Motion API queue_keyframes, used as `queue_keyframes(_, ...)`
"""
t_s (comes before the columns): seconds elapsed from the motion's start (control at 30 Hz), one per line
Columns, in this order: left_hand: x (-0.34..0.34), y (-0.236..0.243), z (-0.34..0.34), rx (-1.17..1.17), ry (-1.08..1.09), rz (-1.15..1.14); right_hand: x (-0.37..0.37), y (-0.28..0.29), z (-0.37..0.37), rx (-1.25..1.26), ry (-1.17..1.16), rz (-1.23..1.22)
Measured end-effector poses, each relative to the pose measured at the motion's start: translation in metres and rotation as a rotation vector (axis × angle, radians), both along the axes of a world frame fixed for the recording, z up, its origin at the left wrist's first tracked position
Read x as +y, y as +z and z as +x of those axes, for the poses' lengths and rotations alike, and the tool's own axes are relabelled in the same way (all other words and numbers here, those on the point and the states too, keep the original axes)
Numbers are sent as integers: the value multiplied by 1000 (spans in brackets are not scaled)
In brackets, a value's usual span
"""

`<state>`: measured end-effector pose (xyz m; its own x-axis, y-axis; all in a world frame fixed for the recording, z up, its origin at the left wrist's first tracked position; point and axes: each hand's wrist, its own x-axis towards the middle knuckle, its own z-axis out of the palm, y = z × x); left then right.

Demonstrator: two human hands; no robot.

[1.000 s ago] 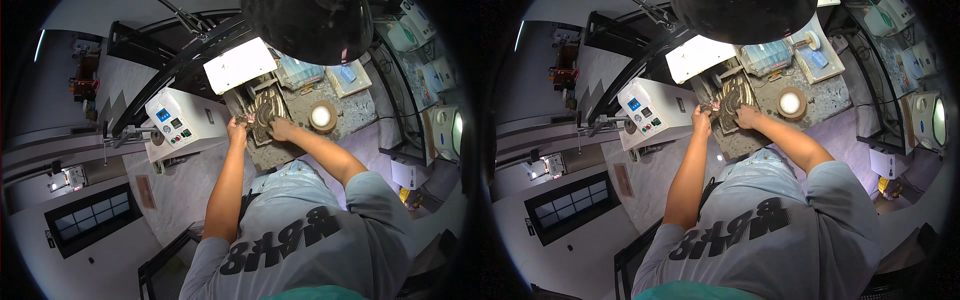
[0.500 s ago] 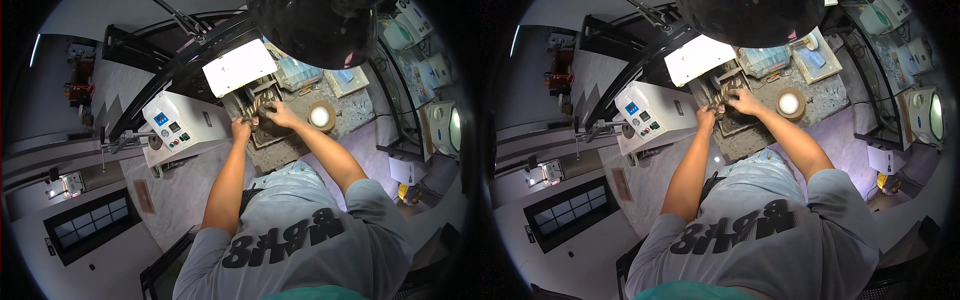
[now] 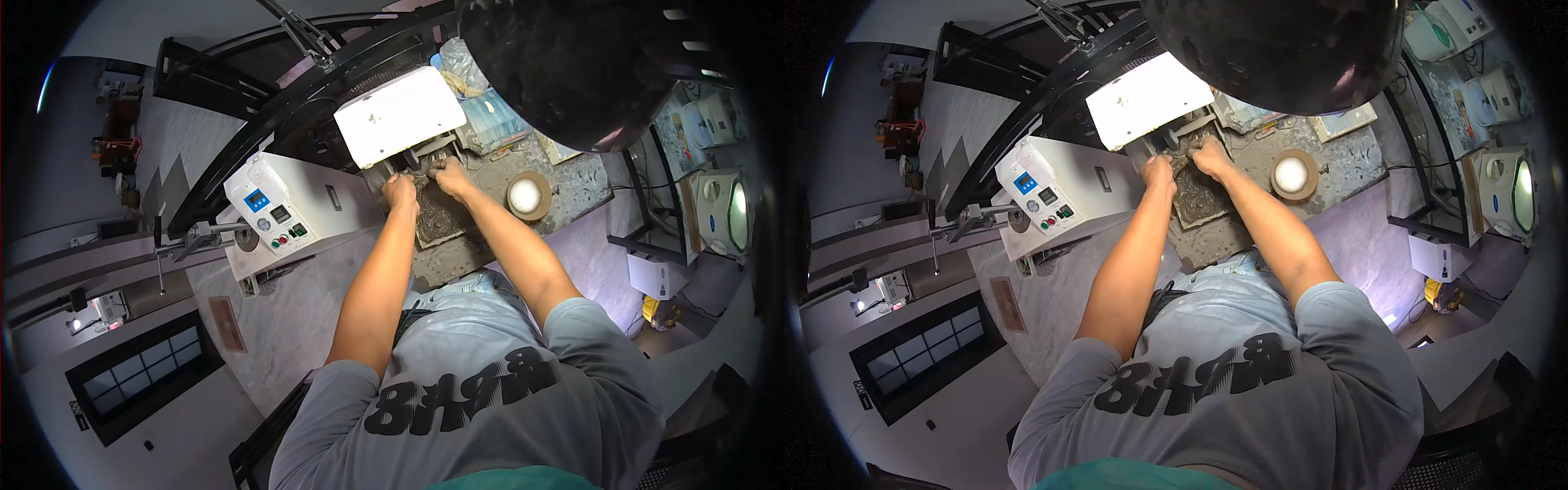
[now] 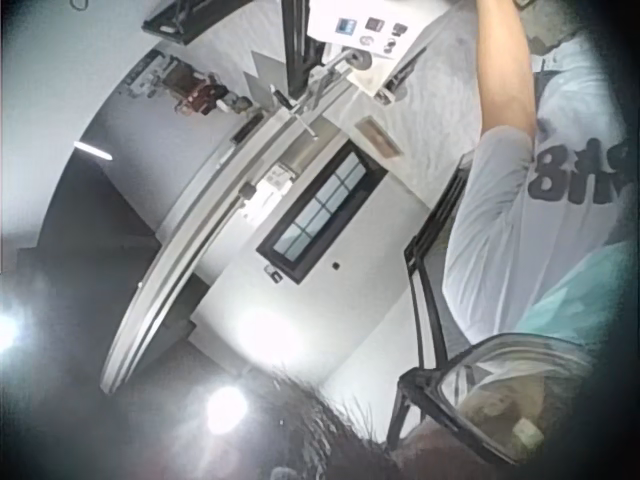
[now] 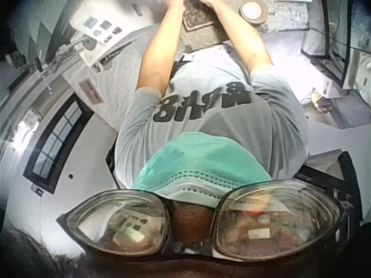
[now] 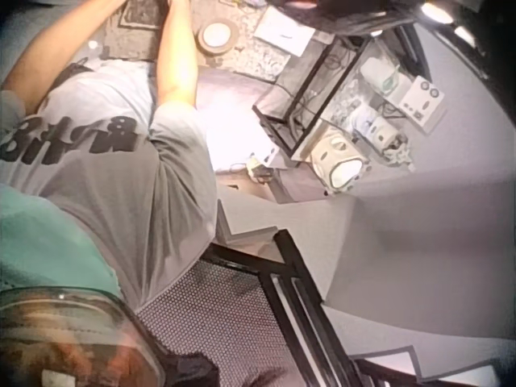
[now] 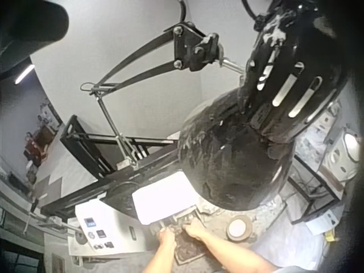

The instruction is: The person holds a dental prosthesis with both hands and presses it against a rotating polishing wheel inside a splash guard while water flows over the surface.

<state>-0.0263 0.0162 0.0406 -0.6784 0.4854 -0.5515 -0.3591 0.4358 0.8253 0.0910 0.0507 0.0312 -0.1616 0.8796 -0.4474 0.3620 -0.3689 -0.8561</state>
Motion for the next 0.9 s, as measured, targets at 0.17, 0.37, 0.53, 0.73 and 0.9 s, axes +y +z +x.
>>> queue_keyframes(0.17, 32, -6, -6, -133, -24, -118, 19, -27, -5, -132, -38, 25)
queue_keyframes(0.37, 33, -26, -16, -206, 57, -91, 17, -10, -4, -146, 32, 56)
queue_keyframes(0.53, 33, -5, -18, -186, 98, -132, 8, 25, -13, -277, 75, 136)
queue_keyframes(0.73, -15, 14, 5, 48, -321, 103, -38, -33, 40, -500, 484, 327)
queue_keyframes(0.9, -41, -26, -34, 232, -361, 176, -88, -2, 8, -500, 985, 350)
